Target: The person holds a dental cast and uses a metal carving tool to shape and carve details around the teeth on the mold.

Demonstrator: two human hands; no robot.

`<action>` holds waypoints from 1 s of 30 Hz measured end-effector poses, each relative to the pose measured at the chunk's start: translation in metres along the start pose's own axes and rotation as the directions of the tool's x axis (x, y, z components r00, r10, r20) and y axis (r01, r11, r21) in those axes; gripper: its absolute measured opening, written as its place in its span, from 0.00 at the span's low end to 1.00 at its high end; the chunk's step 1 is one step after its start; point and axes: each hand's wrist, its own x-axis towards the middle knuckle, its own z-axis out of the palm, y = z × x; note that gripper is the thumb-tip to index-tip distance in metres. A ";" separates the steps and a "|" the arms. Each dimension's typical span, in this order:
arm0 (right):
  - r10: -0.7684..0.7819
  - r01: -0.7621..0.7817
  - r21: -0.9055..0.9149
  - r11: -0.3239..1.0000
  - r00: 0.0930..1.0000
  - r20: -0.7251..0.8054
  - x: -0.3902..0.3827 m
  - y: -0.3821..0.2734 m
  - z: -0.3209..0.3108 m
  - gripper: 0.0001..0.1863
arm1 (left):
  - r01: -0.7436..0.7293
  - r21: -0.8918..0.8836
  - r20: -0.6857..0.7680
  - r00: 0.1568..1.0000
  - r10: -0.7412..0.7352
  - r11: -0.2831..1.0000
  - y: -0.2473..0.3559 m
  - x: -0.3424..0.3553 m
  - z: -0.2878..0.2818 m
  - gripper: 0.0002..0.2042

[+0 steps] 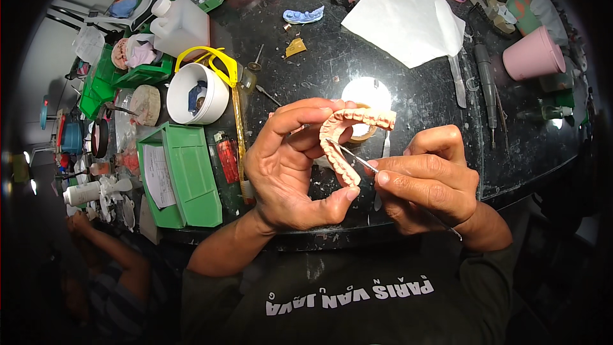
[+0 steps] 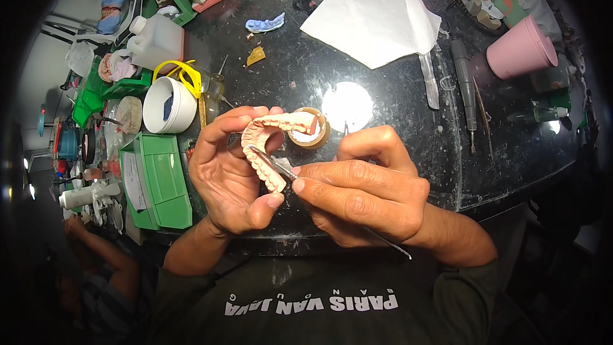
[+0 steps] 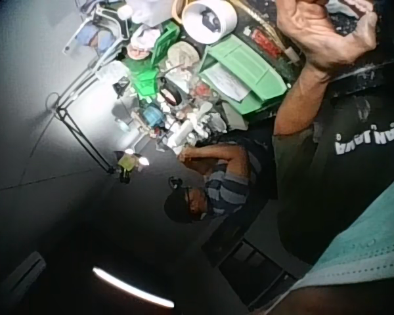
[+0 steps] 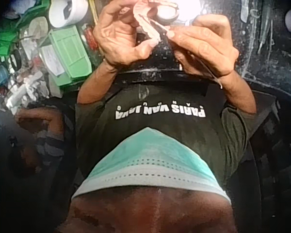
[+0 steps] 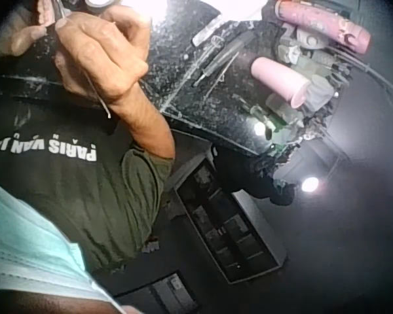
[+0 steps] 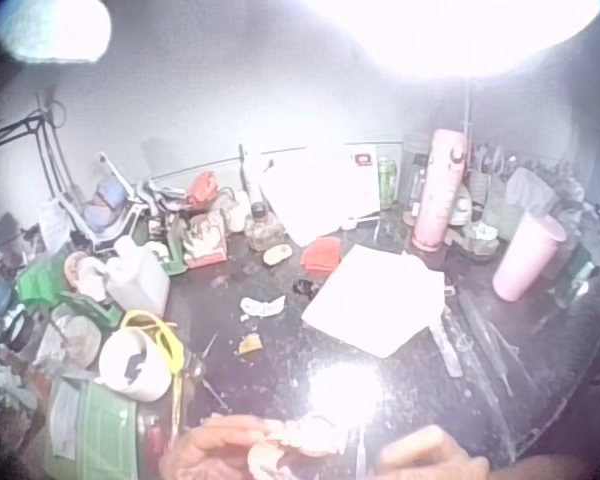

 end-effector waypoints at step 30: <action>-0.039 0.040 -0.039 0.998 0.999 0.013 -0.002 0.000 -0.003 0.22 | 0.027 -0.066 -0.087 0.996 -0.033 0.997 0.003 -0.001 0.005 0.40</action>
